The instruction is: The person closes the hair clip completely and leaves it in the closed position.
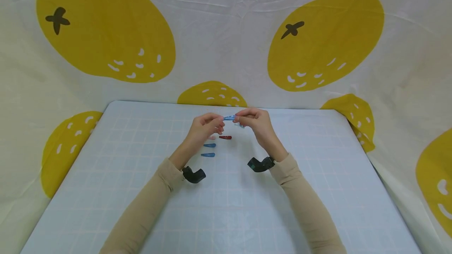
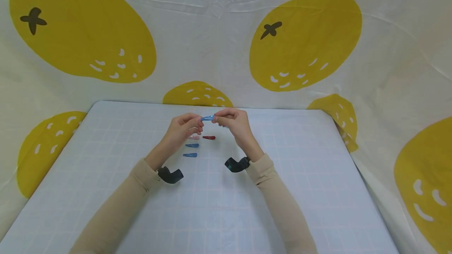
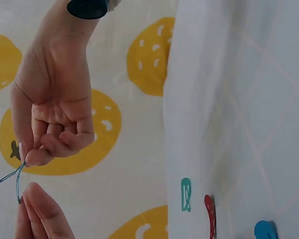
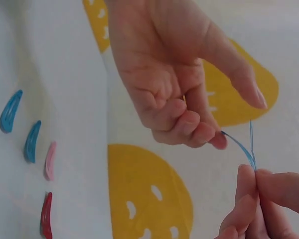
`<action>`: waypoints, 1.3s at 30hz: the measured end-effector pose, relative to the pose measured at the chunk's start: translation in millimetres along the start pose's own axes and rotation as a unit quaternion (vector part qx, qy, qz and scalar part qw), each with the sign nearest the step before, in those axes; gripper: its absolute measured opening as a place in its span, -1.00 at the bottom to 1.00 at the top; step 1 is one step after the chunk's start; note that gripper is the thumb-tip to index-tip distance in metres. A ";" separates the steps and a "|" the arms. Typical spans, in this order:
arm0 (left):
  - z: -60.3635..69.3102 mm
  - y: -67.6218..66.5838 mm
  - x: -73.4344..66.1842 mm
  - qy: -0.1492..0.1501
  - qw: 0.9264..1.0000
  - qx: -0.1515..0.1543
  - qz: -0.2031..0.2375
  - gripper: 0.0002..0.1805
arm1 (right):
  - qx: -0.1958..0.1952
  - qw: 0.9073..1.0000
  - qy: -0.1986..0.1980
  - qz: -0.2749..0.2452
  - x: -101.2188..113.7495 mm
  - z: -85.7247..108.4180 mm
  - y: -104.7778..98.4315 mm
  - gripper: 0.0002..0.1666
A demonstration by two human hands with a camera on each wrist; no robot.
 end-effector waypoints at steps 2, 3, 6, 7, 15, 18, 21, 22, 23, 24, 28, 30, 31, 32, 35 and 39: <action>4.2 1.0 0.8 0.012 1.000 0.000 -0.005 -0.58 | 0.002 1.000 0.000 0.000 -1.4 4.9 2.1 -0.80; 6.0 1.6 1.2 0.019 1.000 0.001 -0.008 -0.61 | 0.003 1.000 0.000 -0.001 -2.2 7.3 3.2 -0.80; 10.3 3.8 3.5 0.040 0.999 0.009 -0.007 -0.67 | 0.006 1.000 0.008 0.003 -6.4 14.4 6.0 -0.79; 11.8 4.8 4.9 0.041 0.999 0.011 -0.009 -0.67 | 0.006 1.000 0.011 0.002 -7.8 16.8 6.8 -0.78; 25.7 8.6 24.8 -0.007 1.000 0.002 0.002 -0.66 | 0.017 0.999 0.043 -0.004 -27.6 33.4 13.5 -0.79; 31.5 10.5 35.7 -0.029 0.999 -0.003 0.016 -0.67 | 0.025 0.998 0.055 -0.008 -38.1 38.8 16.8 -0.83; 36.8 12.8 46.5 -0.040 0.999 -0.001 0.028 -0.71 | 0.034 0.997 0.064 -0.019 -49.3 43.6 21.0 -0.85; 38.6 13.4 50.3 -0.044 0.999 -0.001 0.031 -0.73 | 0.038 0.997 0.067 -0.023 -53.5 44.9 22.3 -0.85; 40.6 13.9 53.7 -0.048 0.998 0.000 0.033 -0.75 | 0.041 0.996 0.071 -0.025 -57.8 46.2 23.4 -0.84; 42.4 14.6 56.8 -0.047 0.998 0.000 0.037 -0.77 | 0.042 0.996 0.076 -0.027 -61.9 47.7 24.6 -0.85; 49.3 17.2 67.7 -0.057 0.998 0.000 0.040 -0.80 | 0.046 0.993 0.102 -0.029 -77.2 53.6 28.8 -0.84; 51.7 18.4 71.7 -0.060 0.998 -0.001 0.038 -0.79 | 0.042 0.992 0.112 -0.032 -83.4 56.5 30.6 -0.85; 53.1 18.8 73.6 -0.065 0.997 -0.002 0.033 -0.79 | 0.041 0.992 0.117 -0.034 -86.4 57.8 31.5 -0.85; 53.9 19.1 75.6 -0.065 0.997 -0.002 0.030 -0.78 | 0.040 0.991 0.122 -0.036 -89.3 59.3 32.3 -0.86; 56.1 20.2 81.4 -0.071 0.997 0.000 0.027 -0.80 | 0.033 0.990 0.133 -0.041 -97.9 63.3 34.2 -0.90; 59.4 22.0 88.9 -0.078 0.996 0.009 0.029 -0.78 | 0.033 0.989 0.141 -0.043 -106.3 67.9 37.4 -0.91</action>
Point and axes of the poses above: each hand's wrist, its own z-axis away from the middle knuckle, its own y-axis out of the palm, x = y × z, the point moved 8 cm from there along -z, towards the middle knuckle, and after that the axes turned 11 degrees about x, right-handed, at the moved point
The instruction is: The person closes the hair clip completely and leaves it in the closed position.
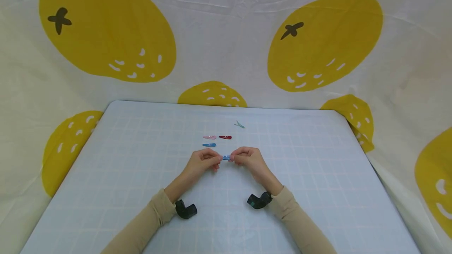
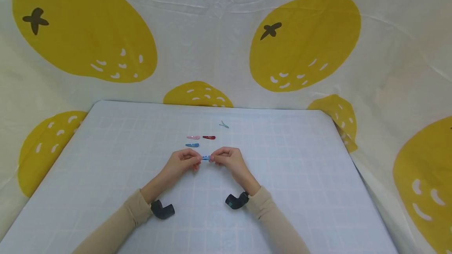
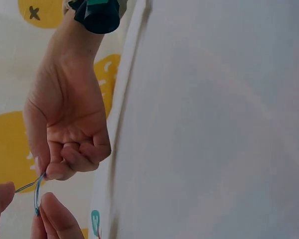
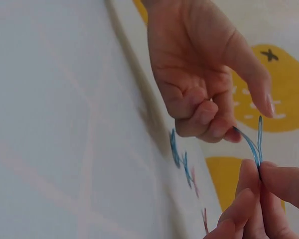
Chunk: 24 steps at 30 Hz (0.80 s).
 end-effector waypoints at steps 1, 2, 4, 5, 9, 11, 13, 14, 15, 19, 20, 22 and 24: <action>0.2 0.1 2.1 -0.001 1.000 0.002 0.001 -0.77 | 0.001 1.000 0.000 0.000 -1.7 0.3 0.6 -0.91; 0.3 0.2 4.0 -0.001 1.000 0.003 0.002 -0.76 | 0.003 1.000 0.000 0.000 -2.9 0.7 1.2 -0.90; 0.1 -0.1 7.6 -0.001 1.000 0.003 0.004 -0.75 | 0.008 1.000 -0.005 -0.002 -4.6 1.2 2.2 -0.87; 0.2 0.1 9.0 -0.002 1.000 0.003 0.005 -0.75 | 0.012 1.000 -0.008 -0.004 -5.0 1.6 2.6 -0.86; -0.5 0.7 16.2 -0.008 1.000 0.005 0.013 -0.76 | 0.032 0.999 -0.018 0.010 -5.9 3.2 3.1 -0.82; -1.0 1.5 18.8 -0.006 1.000 0.009 0.015 -0.76 | 0.042 0.999 -0.018 0.030 -7.6 4.2 1.9 -0.82; -2.0 2.0 20.8 0.002 1.000 0.016 0.014 -0.75 | 0.049 0.998 -0.015 0.048 -9.9 4.6 0.5 -0.81; -2.3 2.0 21.1 0.008 1.000 0.019 0.012 -0.75 | 0.053 0.997 -0.013 0.054 -11.2 4.6 -0.1 -0.80; -2.5 2.4 21.0 0.016 1.000 0.024 0.009 -0.75 | 0.057 0.997 -0.014 0.055 -12.2 4.6 -0.4 -0.79; -2.9 3.9 20.4 0.039 0.998 0.040 -0.004 -0.77 | 0.074 0.996 -0.021 0.041 -15.2 4.6 -0.2 -0.75; -2.8 4.1 20.4 0.041 0.998 0.043 -0.007 -0.77 | 0.078 0.996 -0.023 0.035 -16.0 4.6 0.1 -0.75; -2.7 4.2 20.5 0.042 0.998 0.047 -0.011 -0.76 | 0.083 0.996 -0.025 0.026 -17.1 4.7 0.9 -0.74; -2.3 4.2 20.6 0.037 0.998 0.049 -0.015 -0.75 | 0.085 0.996 -0.023 0.018 -17.9 4.6 1.8 -0.74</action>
Point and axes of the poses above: each hand's wrist, its own z-axis away from the middle knuckle, its own y-axis out of the palm, x = y × z, the point moved 8 cm from there along -z, towards the middle knuckle, and after that the axes turned 11 degrees about x, right-handed, at the moved point
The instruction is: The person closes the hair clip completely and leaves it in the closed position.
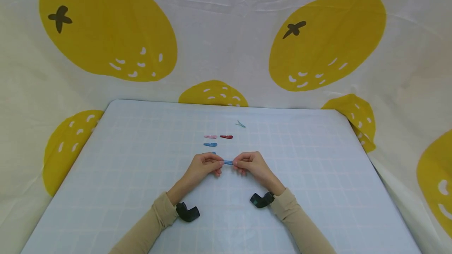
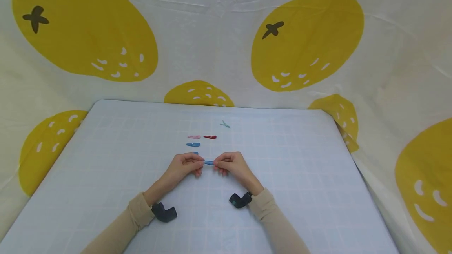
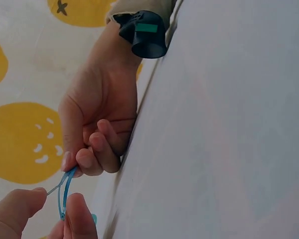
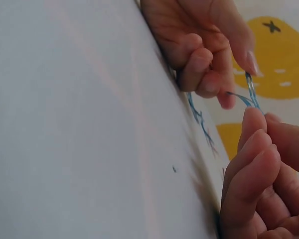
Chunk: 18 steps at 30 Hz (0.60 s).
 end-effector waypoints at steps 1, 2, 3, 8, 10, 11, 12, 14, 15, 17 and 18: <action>0.1 0.2 0.1 -0.003 1.000 0.001 -0.003 -0.75 | 0.000 1.000 0.000 -0.003 0.0 0.0 0.0 -0.74; 0.1 0.5 -0.1 -0.005 1.000 0.002 -0.006 -0.74 | 0.000 1.000 0.000 -0.005 0.4 0.0 0.1 -0.74; 0.0 0.7 -0.2 -0.007 1.000 0.003 -0.009 -0.74 | -0.001 1.000 0.000 -0.006 0.4 0.0 -0.2 -0.74; 0.3 2.7 -1.1 0.005 1.000 0.011 -0.024 -0.76 | -0.002 1.000 -0.004 -0.004 0.5 1.2 -0.7 -0.75; 1.0 3.4 -1.6 0.015 0.999 0.013 -0.028 -0.77 | -0.003 1.000 -0.004 -0.001 0.0 1.3 -0.3 -0.76; 1.5 3.7 -1.9 0.019 0.999 0.014 -0.029 -0.78 | -0.003 1.000 -0.005 0.001 -0.1 1.4 -0.1 -0.76; 1.8 3.9 -2.1 0.023 0.999 0.015 -0.031 -0.80 | -0.004 1.000 -0.005 0.002 -0.3 1.3 0.0 -0.77; 2.3 3.8 -2.5 0.027 0.999 0.014 -0.032 -0.82 | -0.006 1.000 -0.006 0.006 -0.5 1.0 0.3 -0.78; 2.6 3.9 -3.1 0.029 0.999 0.013 -0.034 -0.82 | -0.007 1.000 -0.007 0.006 -0.7 0.7 0.3 -0.78; 2.5 3.8 -3.5 0.032 0.999 0.012 -0.037 -0.83 | -0.011 1.000 -0.007 0.010 -0.4 0.5 0.5 -0.79; 2.3 3.6 -3.3 0.034 0.999 0.012 -0.039 -0.83 | -0.013 1.000 -0.007 0.013 -0.3 0.4 0.6 -0.79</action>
Point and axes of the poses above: each hand's wrist, its own z-axis away from the middle knuckle, its own y-axis out of the palm, x = y × z, the point moved 8 cm from there along -z, towards the middle knuckle, and after that the axes turned 11 degrees about x, right-handed, at the moved point
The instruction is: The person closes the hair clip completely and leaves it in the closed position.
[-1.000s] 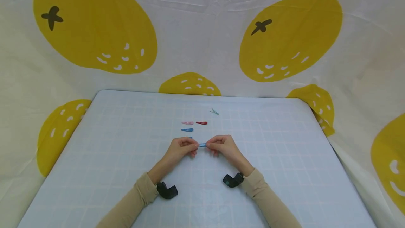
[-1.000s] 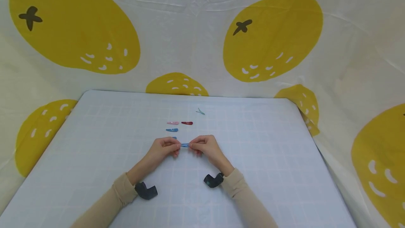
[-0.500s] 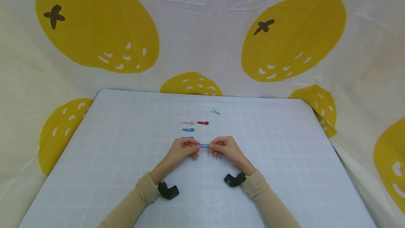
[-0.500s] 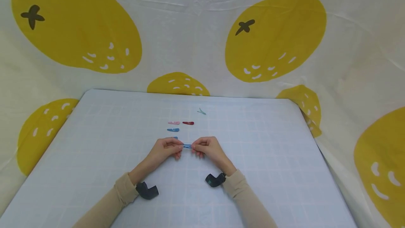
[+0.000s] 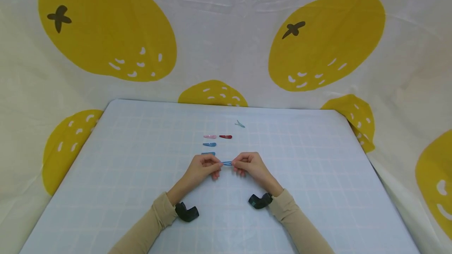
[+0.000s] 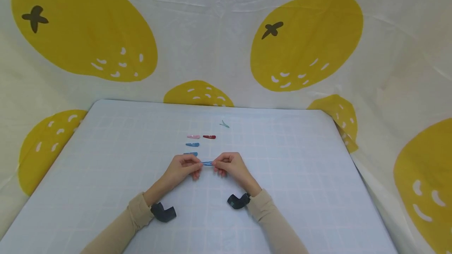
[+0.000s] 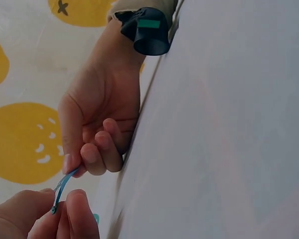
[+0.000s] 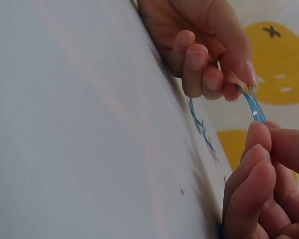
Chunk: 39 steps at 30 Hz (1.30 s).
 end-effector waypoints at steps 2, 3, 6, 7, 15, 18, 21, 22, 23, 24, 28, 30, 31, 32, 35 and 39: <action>-0.1 0.0 -0.2 0.004 1.000 0.000 -0.003 -0.83 | -0.002 1.000 0.001 0.005 0.0 -0.1 0.6 -0.79; -0.1 0.2 -0.6 0.008 1.000 0.001 -0.004 -0.82 | -0.003 1.000 0.003 0.008 -0.2 -0.1 0.6 -0.79; 0.1 1.0 -1.7 0.016 1.000 0.004 -0.007 -0.83 | -0.003 1.000 0.002 0.015 8.5 2.7 4.0 -0.80; 1.3 2.4 -6.5 0.017 1.000 0.004 -0.009 -0.83 | -0.004 1.000 0.001 0.017 8.3 2.8 3.9 -0.80; 1.0 2.8 -7.1 0.018 1.000 0.003 -0.007 -0.84 | -0.007 0.999 0.001 0.034 0.5 0.2 2.2 -0.82; 1.7 2.3 -6.6 0.020 1.000 0.000 -0.016 -0.85 | -0.008 0.999 0.006 0.042 0.2 0.1 2.6 -0.83; 2.5 2.4 -8.2 0.021 0.999 -0.005 -0.041 -0.84 | -0.012 0.998 0.015 0.054 0.1 -0.5 3.0 -0.84; 2.5 2.6 -8.8 0.023 0.998 -0.006 -0.052 -0.83 | -0.012 0.998 0.017 0.058 0.2 -0.7 3.0 -0.84; 2.7 3.3 -9.8 0.025 0.998 -0.006 -0.062 -0.82 | -0.013 0.998 0.020 0.062 0.6 -0.8 3.0 -0.84; 2.7 3.7 -10.6 0.025 0.997 -0.006 -0.071 -0.81 | -0.014 0.998 0.023 0.064 1.4 -0.6 3.3 -0.85; 2.8 5.9 -12.5 0.021 0.995 -0.008 -0.097 -0.79 | -0.013 0.997 0.028 0.074 13.8 3.4 7.8 -0.88; 3.1 6.4 -13.5 0.014 0.994 -0.016 -0.110 -0.78 | -0.013 0.997 0.031 0.076 22.3 6.6 10.9 -0.88; 3.3 6.6 -14.4 0.011 0.993 -0.020 -0.118 -0.77 | -0.013 0.997 0.028 0.076 26.9 8.1 12.7 -0.88; 3.4 6.9 -15.3 0.009 0.992 -0.024 -0.126 -0.77 | -0.013 0.997 0.026 0.074 30.8 9.6 14.2 -0.88; 3.3 8.2 -17.6 0.008 0.988 -0.035 -0.152 -0.76 | -0.014 0.997 0.020 0.073 35.8 11.6 16.3 -0.90; 2.3 10.3 -15.9 0.010 0.984 -0.043 -0.174 -0.72 | -0.015 0.996 0.019 0.083 36.3 11.5 18.0 -0.90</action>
Point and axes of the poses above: each hand's wrist, its own z-axis away from the middle knuckle, its own y-axis out of the palm, x = y × z, the point moved 8 cm from there along -z, towards the middle knuckle, and after that the axes turned 11 degrees about x, right-handed, at the moved point
